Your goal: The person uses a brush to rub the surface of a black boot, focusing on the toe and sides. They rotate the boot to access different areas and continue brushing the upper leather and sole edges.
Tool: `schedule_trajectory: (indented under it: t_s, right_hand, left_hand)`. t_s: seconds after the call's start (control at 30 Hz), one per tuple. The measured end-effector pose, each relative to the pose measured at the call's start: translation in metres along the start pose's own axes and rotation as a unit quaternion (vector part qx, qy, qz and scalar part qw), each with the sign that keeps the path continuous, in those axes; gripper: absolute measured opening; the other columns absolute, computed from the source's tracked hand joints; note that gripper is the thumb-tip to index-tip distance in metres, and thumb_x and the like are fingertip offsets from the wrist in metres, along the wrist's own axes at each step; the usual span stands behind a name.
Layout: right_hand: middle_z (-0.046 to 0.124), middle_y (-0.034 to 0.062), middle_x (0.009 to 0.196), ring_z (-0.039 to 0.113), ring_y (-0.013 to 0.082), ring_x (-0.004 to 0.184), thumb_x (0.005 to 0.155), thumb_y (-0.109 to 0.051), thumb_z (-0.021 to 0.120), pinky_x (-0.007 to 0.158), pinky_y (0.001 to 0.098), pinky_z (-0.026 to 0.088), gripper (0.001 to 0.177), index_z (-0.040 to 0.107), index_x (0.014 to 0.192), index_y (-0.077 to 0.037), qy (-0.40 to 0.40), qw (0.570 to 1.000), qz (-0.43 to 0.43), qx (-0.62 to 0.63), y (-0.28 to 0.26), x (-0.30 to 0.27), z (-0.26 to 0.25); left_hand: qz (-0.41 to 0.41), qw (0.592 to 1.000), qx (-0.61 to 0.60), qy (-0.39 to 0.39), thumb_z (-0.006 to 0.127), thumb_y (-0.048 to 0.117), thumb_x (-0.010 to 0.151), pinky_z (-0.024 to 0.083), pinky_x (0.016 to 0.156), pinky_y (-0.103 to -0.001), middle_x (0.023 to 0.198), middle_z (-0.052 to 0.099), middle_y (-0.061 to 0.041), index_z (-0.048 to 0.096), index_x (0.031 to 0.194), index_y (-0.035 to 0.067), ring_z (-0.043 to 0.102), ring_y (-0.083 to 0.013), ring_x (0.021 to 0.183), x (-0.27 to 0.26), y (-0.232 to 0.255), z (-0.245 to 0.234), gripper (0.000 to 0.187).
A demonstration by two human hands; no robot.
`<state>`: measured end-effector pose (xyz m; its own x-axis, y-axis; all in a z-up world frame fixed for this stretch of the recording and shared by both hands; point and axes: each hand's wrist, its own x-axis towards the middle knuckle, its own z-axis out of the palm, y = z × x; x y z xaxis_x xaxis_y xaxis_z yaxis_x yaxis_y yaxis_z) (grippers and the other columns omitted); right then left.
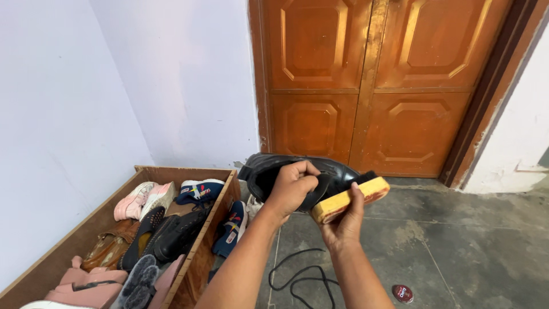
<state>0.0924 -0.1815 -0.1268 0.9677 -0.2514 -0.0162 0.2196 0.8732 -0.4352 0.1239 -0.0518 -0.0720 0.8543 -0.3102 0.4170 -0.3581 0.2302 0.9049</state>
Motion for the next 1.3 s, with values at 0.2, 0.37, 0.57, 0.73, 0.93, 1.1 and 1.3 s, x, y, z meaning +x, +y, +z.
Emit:
schedule_trajectory:
  t_s: [0.2,0.37,0.57,0.73,0.93,1.1,1.3]
  right_hand:
    - [0.063,0.0111,0.125,0.066,0.0275,0.114,0.085,-0.047,0.064,0.094,0.0496,0.057,0.063,0.051,0.134,-0.009,0.018,0.998,-0.010,0.057,0.009,-0.003,0.005]
    - [0.063,0.0111,0.130,0.065,0.0318,0.120,0.085,-0.044,0.062,0.097,0.0598,0.056,0.061,0.051,0.135,-0.010,0.016,0.993,-0.044,0.106,0.012,0.007,0.004]
    - [0.050,0.0161,0.146,0.051,0.0411,0.134,0.081,-0.060,0.048,0.105,0.0764,0.033,0.079,0.043,0.147,-0.017,0.044,0.996,0.081,0.019,0.027,-0.004,0.000]
    - [0.045,0.0179,0.153,0.044,0.0446,0.143,0.084,-0.062,0.045,0.110,0.0778,0.030,0.083,0.037,0.153,-0.017,-0.008,0.996,0.086,0.030,0.033,-0.017,0.009]
    - [0.044,0.0137,0.155,0.043,0.0403,0.145,0.082,-0.064,0.047,0.113,0.0721,0.032,0.086,0.036,0.154,-0.020,-0.076,0.995,0.020,0.062,0.018,-0.010,0.017]
    - [0.044,0.0134,0.156,0.044,0.0376,0.144,0.081,-0.064,0.048,0.113,0.0694,0.033,0.086,0.036,0.154,-0.021,-0.062,0.996,0.011,0.062,0.015,-0.007,0.016]
    - [0.049,0.0113,0.151,0.048,0.0359,0.140,0.078,-0.062,0.049,0.111,0.0719,0.033,0.084,0.039,0.151,-0.022,-0.047,0.998,0.040,0.023,0.019,-0.013,0.013]
  left_hand:
    - [-0.004,0.998,0.055,-0.015,0.060,-0.004,0.079,0.047,0.063,-0.024,0.082,0.068,-0.005,0.068,0.084,0.000,0.058,-0.0072,0.068,-0.004,0.018,-0.012,0.010]
    - [-0.046,0.998,0.034,0.015,0.060,-0.004,0.075,0.050,0.074,-0.025,0.118,0.072,-0.005,0.064,0.078,0.002,0.057,-0.0081,0.071,-0.009,0.029,-0.029,0.007]
    - [-0.054,0.998,-0.037,0.009,0.056,-0.004,0.073,0.048,0.096,-0.027,0.124,0.073,-0.018,0.059,0.072,0.004,0.066,-0.0175,0.109,-0.009,-0.002,-0.031,0.009]
    - [-0.052,0.991,-0.120,-0.012,0.052,-0.003,0.076,0.045,0.102,-0.034,0.125,0.073,-0.027,0.049,0.069,0.009,0.065,-0.0258,0.117,-0.009,-0.004,-0.042,0.014]
    - [-0.057,0.993,-0.081,-0.062,0.053,-0.002,0.074,0.042,0.112,-0.035,0.141,0.066,-0.021,0.060,0.081,0.005,0.062,-0.0232,0.122,-0.006,0.022,-0.025,0.012]
    - [-0.110,0.980,-0.160,-0.051,0.053,0.027,0.087,0.039,0.112,-0.046,0.149,0.059,-0.020,0.063,0.104,0.005,0.057,-0.0272,0.130,-0.011,0.041,-0.015,0.029]
    - [-0.258,0.937,-0.199,0.129,0.015,0.080,0.092,0.043,0.105,-0.055,0.137,0.065,-0.025,0.052,0.127,-0.005,0.061,-0.0373,0.125,-0.002,0.023,-0.036,0.098]
